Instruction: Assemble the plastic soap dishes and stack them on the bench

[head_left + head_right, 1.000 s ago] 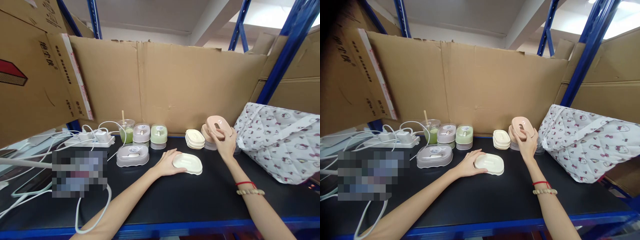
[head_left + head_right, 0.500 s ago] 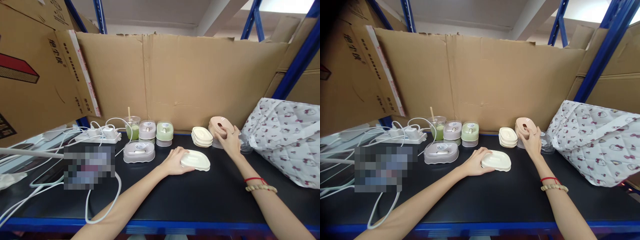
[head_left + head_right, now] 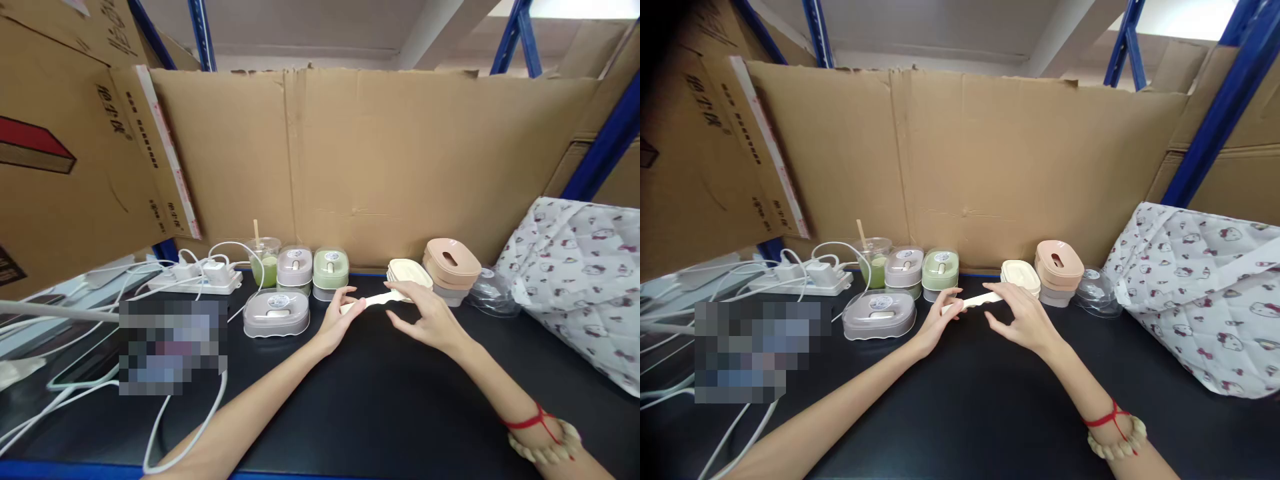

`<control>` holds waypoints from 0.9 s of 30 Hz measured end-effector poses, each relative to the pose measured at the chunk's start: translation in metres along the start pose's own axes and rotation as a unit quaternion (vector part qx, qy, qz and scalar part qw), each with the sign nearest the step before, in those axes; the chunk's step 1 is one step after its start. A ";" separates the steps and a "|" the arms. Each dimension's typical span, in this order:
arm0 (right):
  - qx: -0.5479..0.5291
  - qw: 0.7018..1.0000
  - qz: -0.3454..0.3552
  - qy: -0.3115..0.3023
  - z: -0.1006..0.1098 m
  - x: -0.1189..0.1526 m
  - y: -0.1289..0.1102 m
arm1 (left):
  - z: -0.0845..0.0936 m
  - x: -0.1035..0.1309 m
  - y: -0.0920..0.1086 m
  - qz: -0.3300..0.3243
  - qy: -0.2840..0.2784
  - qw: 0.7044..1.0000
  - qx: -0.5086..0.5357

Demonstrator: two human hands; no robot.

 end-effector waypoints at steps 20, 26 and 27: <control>0.170 0.976 0.008 0.137 0.019 0.010 0.039 | -0.025 0.010 0.010 -0.070 -0.088 0.942 -0.316; 0.122 0.992 -0.004 0.031 -0.006 0.005 0.057 | -0.006 0.015 0.069 -0.163 -0.092 0.834 -0.520; 0.115 0.993 -0.009 0.025 -0.008 0.004 0.058 | 0.012 0.013 0.080 -0.141 -0.048 0.845 -0.514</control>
Point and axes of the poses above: each hand's wrist, its own x-axis away from the middle knuckle, its own z-axis out of the back of the hand, y = z × x, the point moved 6 cm from there along -x, towards the middle knuckle, and after that the axes turned 8 degrees about -y, right-handed, at the moved point
